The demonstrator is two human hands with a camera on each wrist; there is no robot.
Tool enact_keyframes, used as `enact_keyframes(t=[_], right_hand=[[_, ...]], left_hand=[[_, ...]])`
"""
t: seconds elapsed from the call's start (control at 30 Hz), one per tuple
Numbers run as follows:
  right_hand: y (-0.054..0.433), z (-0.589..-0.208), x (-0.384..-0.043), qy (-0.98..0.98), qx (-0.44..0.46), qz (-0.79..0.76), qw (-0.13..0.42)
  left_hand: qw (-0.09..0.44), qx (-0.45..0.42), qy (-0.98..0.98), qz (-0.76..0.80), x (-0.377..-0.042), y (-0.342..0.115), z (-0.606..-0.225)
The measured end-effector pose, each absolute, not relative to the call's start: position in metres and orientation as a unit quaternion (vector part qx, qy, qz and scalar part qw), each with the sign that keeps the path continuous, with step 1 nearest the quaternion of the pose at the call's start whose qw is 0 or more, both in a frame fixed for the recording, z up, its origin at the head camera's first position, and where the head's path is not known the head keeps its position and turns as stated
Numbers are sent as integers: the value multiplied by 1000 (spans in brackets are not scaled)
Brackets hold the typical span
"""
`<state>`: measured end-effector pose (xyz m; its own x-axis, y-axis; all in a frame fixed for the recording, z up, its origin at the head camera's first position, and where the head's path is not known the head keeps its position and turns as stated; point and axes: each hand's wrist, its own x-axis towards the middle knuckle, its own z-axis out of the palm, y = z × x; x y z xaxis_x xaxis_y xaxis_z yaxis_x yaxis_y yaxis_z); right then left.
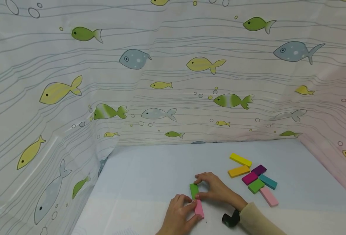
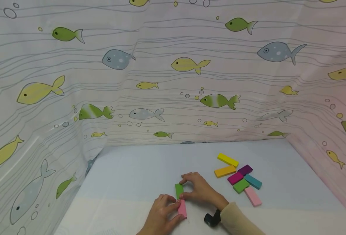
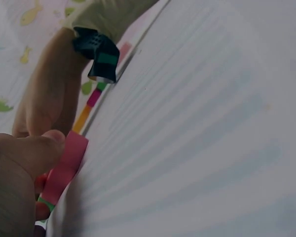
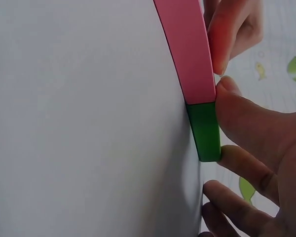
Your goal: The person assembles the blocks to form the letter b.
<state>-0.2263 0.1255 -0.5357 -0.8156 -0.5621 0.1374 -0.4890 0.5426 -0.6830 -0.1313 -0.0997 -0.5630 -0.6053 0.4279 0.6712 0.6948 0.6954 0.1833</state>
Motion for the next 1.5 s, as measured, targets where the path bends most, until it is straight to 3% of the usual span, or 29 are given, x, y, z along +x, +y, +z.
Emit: enact_keyframes(t=[1.5], right_hand=[[135,-520,-221,874,-332,-341,96]], left_hand=[[292,-317,-878,-210,-126,-99,-558]])
